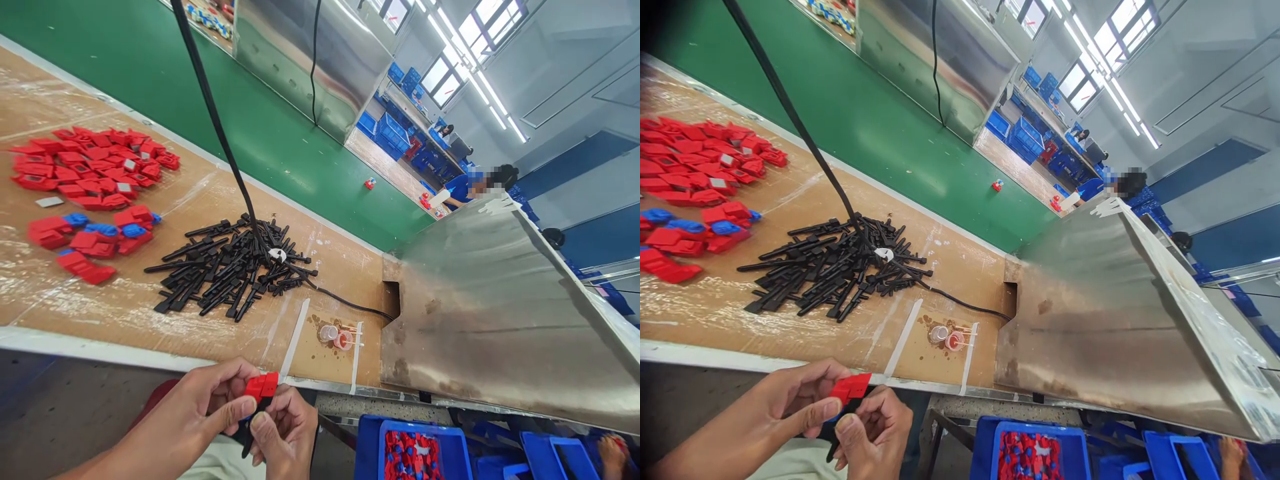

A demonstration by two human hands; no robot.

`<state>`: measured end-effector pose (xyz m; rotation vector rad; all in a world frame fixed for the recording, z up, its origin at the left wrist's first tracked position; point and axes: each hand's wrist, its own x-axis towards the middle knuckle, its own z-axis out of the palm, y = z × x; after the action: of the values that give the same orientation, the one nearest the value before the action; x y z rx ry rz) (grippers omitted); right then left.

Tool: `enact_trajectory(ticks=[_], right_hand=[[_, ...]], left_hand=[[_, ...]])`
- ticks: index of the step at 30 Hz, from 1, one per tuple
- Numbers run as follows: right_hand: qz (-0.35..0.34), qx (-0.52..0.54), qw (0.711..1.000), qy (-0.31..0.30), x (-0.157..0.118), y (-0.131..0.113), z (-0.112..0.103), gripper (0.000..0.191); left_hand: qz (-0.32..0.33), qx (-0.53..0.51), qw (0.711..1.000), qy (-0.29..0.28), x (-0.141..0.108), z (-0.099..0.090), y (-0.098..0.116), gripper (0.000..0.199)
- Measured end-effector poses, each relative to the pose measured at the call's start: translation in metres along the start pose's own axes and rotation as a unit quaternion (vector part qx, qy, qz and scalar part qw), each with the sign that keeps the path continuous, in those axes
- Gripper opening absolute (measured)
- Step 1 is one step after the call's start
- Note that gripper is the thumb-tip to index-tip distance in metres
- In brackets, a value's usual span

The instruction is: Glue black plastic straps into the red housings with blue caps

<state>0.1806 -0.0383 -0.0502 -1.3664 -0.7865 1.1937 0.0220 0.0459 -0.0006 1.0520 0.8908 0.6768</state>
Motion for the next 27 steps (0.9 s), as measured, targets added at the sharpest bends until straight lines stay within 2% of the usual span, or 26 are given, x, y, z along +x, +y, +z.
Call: enact_trajectory(ticks=[4,10,12,16,19,21,24,27], right_hand=[[-0.017,-0.022,0.999,0.016,0.000,0.005,0.002,0.054],[-0.011,-0.039,0.999,0.021,0.003,0.004,0.004,0.056],[0.013,-0.030,0.999,0.012,0.006,-0.001,0.002,0.059],[0.082,0.019,0.996,-0.036,0.013,-0.024,-0.005,0.064],[0.121,0.066,0.987,-0.080,0.018,-0.043,-0.007,0.065],[0.129,0.099,0.982,-0.093,0.019,-0.048,-0.007,0.065],[0.111,0.119,0.983,-0.091,0.019,-0.042,-0.007,0.082],[0.018,0.053,0.995,-0.082,0.021,-0.040,-0.012,0.089]], left_hand=[[0.021,0.016,1.000,0.010,-0.003,0.000,0.002,0.070],[0.046,0.002,0.999,0.028,0.000,-0.002,-0.020,0.054],[0.043,-0.031,0.999,0.006,0.006,-0.003,-0.025,0.055],[0.000,-0.107,0.991,-0.081,0.018,-0.004,-0.029,0.060],[-0.029,-0.125,0.986,-0.103,0.021,-0.003,-0.029,0.067],[-0.044,-0.126,0.985,-0.109,0.021,-0.001,-0.028,0.072],[-0.075,-0.128,0.981,-0.128,0.019,0.002,-0.020,0.074],[-0.114,-0.123,0.974,-0.151,0.013,0.002,-0.006,0.070]])
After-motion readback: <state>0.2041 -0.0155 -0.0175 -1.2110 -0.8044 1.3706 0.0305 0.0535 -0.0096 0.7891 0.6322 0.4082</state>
